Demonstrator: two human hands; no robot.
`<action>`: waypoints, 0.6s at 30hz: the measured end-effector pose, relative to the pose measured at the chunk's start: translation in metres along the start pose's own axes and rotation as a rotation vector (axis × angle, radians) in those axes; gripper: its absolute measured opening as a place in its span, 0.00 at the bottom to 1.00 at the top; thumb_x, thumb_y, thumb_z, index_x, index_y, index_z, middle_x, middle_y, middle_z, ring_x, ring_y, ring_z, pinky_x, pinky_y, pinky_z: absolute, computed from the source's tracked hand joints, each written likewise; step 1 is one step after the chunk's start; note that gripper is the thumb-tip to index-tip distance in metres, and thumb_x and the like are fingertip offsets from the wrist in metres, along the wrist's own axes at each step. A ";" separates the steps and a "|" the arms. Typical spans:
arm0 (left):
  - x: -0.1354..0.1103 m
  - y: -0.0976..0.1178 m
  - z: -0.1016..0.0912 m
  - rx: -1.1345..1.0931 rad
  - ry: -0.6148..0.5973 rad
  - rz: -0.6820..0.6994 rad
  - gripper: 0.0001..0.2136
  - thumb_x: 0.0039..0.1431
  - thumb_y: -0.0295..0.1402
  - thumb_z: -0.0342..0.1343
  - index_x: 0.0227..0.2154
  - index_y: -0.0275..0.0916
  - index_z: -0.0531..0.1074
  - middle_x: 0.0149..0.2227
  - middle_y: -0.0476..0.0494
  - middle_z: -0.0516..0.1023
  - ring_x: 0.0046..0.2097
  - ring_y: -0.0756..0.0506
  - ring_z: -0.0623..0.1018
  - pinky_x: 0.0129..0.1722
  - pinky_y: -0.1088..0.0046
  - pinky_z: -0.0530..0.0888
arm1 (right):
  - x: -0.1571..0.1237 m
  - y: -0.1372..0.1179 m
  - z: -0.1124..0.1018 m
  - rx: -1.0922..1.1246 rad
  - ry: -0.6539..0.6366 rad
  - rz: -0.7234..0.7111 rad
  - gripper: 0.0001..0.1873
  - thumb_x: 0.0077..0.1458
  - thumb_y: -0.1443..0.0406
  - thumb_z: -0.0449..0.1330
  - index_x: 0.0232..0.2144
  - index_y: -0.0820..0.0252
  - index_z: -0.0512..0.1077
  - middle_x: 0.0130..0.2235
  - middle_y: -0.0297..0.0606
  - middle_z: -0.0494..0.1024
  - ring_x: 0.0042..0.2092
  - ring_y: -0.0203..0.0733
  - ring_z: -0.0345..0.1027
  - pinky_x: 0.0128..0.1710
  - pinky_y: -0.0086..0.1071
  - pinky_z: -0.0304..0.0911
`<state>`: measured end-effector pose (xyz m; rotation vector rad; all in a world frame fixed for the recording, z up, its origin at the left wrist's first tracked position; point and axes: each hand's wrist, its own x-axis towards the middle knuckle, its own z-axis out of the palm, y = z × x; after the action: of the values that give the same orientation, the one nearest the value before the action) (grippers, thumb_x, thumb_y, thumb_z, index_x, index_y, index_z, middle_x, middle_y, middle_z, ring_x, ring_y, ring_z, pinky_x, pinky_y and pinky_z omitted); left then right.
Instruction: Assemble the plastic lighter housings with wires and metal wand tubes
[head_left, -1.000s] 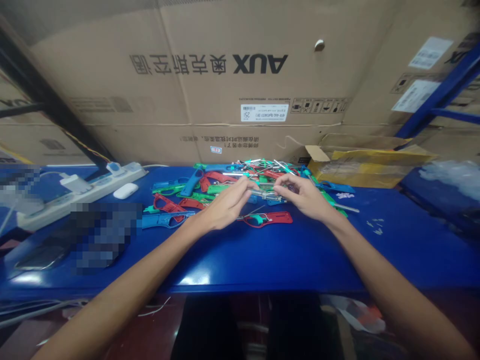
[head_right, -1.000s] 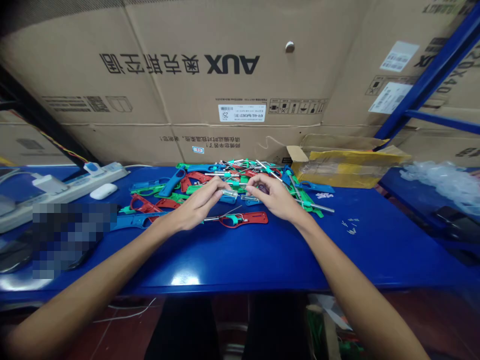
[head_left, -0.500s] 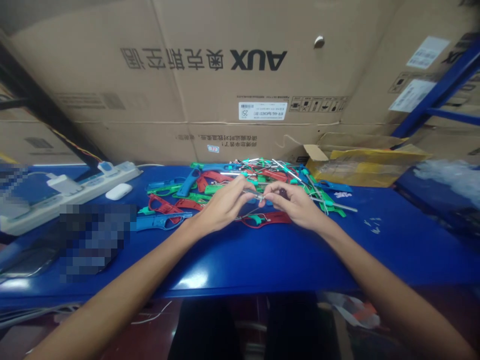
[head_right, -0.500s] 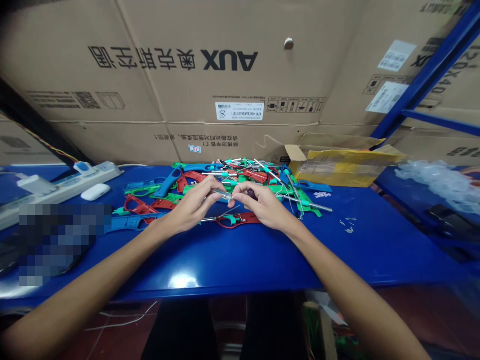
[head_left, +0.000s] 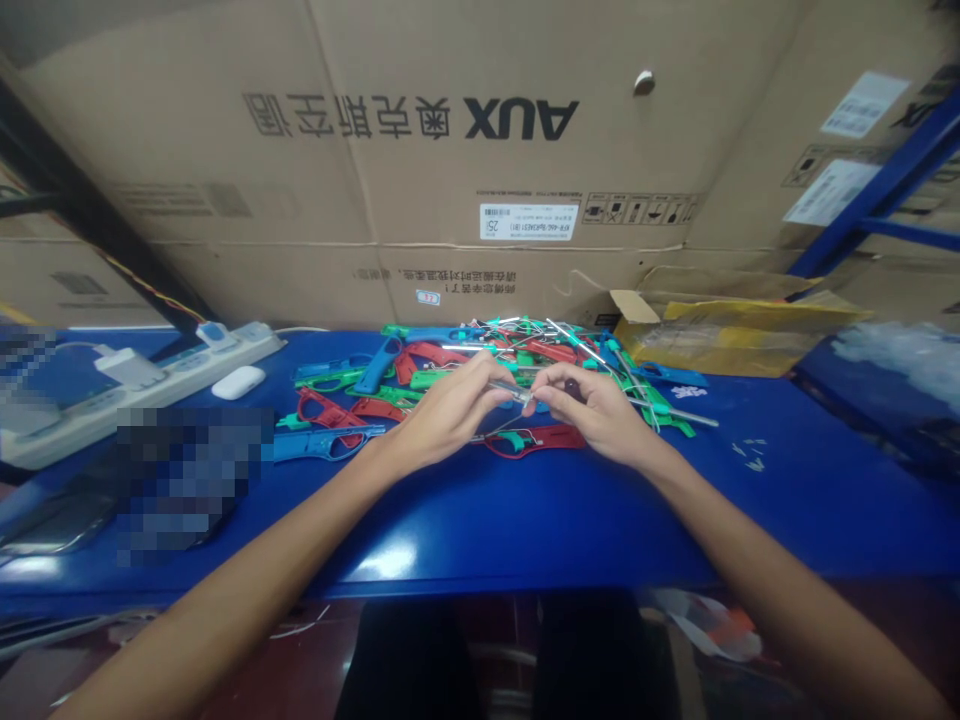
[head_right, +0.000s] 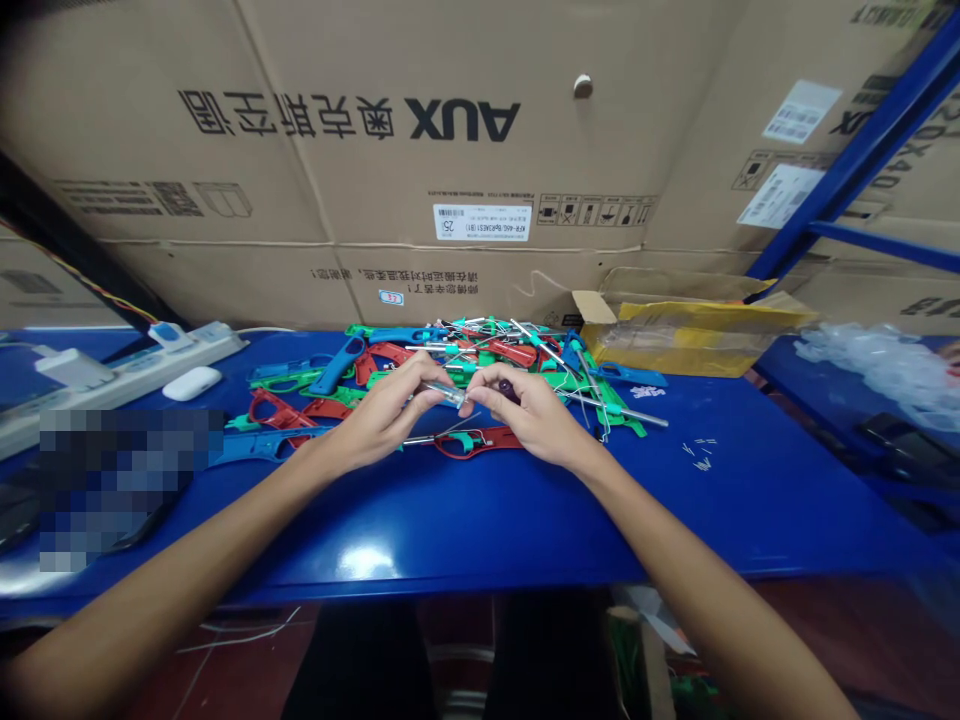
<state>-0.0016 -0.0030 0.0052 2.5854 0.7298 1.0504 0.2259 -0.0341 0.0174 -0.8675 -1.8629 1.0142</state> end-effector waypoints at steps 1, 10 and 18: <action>0.000 0.000 0.000 0.000 0.000 0.002 0.09 0.74 0.36 0.44 0.46 0.40 0.68 0.40 0.44 0.71 0.41 0.46 0.72 0.43 0.68 0.70 | 0.000 0.000 0.000 -0.001 0.002 -0.001 0.12 0.66 0.55 0.58 0.35 0.57 0.70 0.32 0.33 0.78 0.25 0.32 0.51 0.25 0.32 0.49; 0.003 0.001 -0.001 -0.019 0.067 0.004 0.07 0.74 0.34 0.45 0.46 0.40 0.68 0.40 0.45 0.71 0.43 0.46 0.72 0.45 0.66 0.69 | 0.000 0.001 -0.002 0.021 -0.018 -0.018 0.14 0.65 0.54 0.58 0.36 0.58 0.72 0.33 0.34 0.78 0.25 0.32 0.51 0.24 0.31 0.50; 0.002 0.002 0.001 -0.044 0.024 0.024 0.07 0.73 0.34 0.46 0.45 0.41 0.68 0.39 0.46 0.71 0.40 0.47 0.72 0.42 0.68 0.70 | -0.001 -0.002 0.000 0.021 0.052 -0.028 0.14 0.63 0.52 0.60 0.36 0.55 0.70 0.25 0.27 0.63 0.25 0.33 0.53 0.24 0.31 0.51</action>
<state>0.0004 -0.0038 0.0064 2.5549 0.6758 1.0938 0.2255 -0.0359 0.0185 -0.8453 -1.8133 0.9829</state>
